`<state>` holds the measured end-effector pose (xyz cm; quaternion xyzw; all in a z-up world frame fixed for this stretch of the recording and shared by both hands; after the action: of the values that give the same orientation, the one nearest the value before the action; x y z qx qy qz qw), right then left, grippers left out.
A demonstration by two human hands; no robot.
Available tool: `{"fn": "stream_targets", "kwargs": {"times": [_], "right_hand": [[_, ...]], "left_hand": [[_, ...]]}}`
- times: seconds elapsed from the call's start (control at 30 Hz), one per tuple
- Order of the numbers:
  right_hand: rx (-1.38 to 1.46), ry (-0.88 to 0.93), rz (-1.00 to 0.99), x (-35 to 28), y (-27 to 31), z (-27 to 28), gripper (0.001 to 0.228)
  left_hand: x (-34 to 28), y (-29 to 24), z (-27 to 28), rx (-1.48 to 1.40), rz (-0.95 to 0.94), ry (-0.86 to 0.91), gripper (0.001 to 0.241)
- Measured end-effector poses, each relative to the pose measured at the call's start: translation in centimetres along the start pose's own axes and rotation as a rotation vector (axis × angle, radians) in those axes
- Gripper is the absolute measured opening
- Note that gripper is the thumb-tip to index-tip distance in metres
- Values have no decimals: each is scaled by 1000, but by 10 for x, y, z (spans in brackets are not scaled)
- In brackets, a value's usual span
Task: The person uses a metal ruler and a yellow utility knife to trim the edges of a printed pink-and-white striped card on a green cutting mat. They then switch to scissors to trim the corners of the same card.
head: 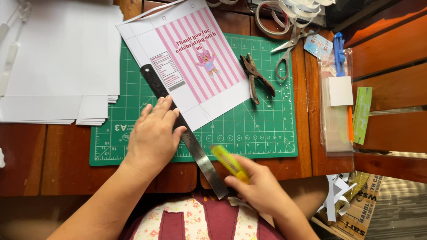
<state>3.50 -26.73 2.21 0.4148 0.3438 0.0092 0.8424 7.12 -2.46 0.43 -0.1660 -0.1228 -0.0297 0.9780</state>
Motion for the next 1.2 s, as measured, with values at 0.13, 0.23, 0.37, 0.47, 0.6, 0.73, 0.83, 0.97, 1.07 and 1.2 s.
{"fn": "stream_targets", "kwargs": {"times": [0.13,0.23,0.37,0.47,0.6,0.73,0.83,0.97,1.07,1.2], "right_hand": [[267,-43,-61,0,9,13,65],[189,-66,60,8,41,4,63],[-155,-208,210,21,67,-18,62],[-277,-267,305,37,68,-34,62],[-400,-274,294,40,74,-43,62],[-460,-287,304,43,71,-48,62],[-483,-284,292,43,70,-51,63],[-499,-287,264,46,67,-51,64],[-508,-293,266,46,68,-53,64],[-518,-287,258,44,71,-54,64]], "left_hand": [[-1,2,-15,-38,-3,44,52],[0,4,-19,-56,14,47,55],[-2,5,-18,10,13,39,39],[-3,7,-10,-37,36,39,40],[-2,11,-14,-44,50,51,38],[-2,9,-10,-61,66,75,37],[-2,9,-10,-65,72,77,35],[-2,9,-10,-59,75,75,34],[-2,9,-9,-55,77,76,34],[-1,7,-5,-54,71,73,33]]}}
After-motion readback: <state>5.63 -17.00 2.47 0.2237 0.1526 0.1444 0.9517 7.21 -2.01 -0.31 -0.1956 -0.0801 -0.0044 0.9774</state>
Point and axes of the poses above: each hand's wrist, its own x-axis towards the middle knuckle, its own z-axis out of the back of the hand, y = z × x, the point moved 7 cm from there along x, towards the middle knuckle, and after that the axes turned 4 degrees about -y, right-handed, at the moved point
